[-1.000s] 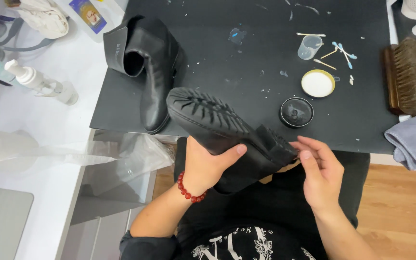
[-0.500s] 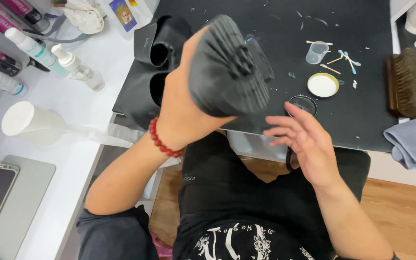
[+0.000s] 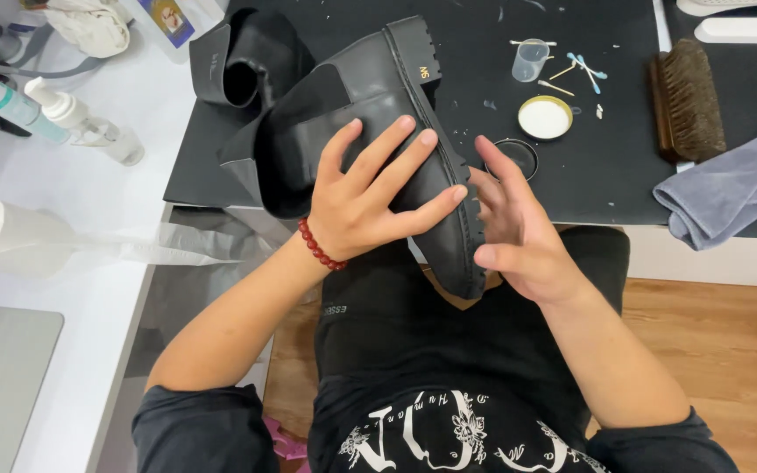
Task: Apply black shoe polish to leather boots using fingers and a cloth.
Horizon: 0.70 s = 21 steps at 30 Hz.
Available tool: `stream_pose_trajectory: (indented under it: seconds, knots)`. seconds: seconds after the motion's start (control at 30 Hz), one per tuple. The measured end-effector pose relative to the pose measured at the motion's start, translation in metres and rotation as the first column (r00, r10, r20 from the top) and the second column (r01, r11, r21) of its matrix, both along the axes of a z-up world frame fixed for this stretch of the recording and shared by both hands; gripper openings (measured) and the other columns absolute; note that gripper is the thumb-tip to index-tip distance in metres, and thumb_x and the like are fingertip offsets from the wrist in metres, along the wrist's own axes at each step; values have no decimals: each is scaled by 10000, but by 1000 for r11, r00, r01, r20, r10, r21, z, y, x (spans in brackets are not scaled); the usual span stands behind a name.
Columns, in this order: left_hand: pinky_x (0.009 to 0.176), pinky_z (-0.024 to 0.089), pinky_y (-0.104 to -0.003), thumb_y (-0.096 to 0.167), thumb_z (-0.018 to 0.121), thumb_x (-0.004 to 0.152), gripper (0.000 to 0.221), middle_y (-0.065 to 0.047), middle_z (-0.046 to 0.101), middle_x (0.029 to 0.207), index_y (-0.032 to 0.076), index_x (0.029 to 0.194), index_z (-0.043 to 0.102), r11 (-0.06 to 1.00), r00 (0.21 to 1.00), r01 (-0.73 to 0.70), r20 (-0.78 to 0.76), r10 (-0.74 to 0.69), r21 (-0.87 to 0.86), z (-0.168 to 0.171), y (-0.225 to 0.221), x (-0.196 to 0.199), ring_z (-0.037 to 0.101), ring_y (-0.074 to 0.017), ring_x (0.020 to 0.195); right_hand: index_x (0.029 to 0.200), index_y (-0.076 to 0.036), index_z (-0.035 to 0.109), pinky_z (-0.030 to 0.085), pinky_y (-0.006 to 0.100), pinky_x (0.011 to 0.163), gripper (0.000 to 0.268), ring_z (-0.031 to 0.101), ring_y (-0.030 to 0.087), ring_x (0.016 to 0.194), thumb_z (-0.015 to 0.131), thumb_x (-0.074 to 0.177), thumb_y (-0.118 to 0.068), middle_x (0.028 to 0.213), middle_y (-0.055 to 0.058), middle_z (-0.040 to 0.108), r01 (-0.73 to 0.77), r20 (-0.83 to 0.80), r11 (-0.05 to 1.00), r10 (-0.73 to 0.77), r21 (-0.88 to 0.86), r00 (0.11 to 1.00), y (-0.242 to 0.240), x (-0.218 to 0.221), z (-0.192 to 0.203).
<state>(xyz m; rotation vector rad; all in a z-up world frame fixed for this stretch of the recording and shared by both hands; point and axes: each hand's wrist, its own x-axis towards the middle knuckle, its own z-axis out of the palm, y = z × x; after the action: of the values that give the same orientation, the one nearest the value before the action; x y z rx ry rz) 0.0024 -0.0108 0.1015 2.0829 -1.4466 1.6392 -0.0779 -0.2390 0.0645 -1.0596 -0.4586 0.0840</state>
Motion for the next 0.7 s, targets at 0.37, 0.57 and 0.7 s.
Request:
stream_pose_trajectory:
  seconds: [0.37,0.57,0.7]
  knots:
    - [1176,283,-634,247,678,1078,425,-98,613,1446,388,1469,586,998,997,-68,26,68,0,-10,0,12,596,-284,1352,1690,-142,170,356,478,1261,1116,378,336,1552,869,821,-90,1678,204,329,44,104,996,-52,74,993,6,8,-27]
    - [1162,254,-687,268,681,1087,416,-102,605,1467,392,1476,598,997,997,-76,2,76,-6,-15,6,21,586,-329,1362,1682,-202,310,410,439,1259,948,324,349,1587,853,908,-132,1705,210,261,95,360,994,-71,-50,930,5,16,-41]
    - [1149,269,-720,301,697,1090,365,-74,605,1465,401,1433,620,1000,1000,3,1,-3,25,-13,13,29,584,-323,1363,1544,-198,462,571,391,1106,698,406,400,1551,819,946,-236,1719,243,214,403,659,874,-137,-271,740,-1,20,-53]
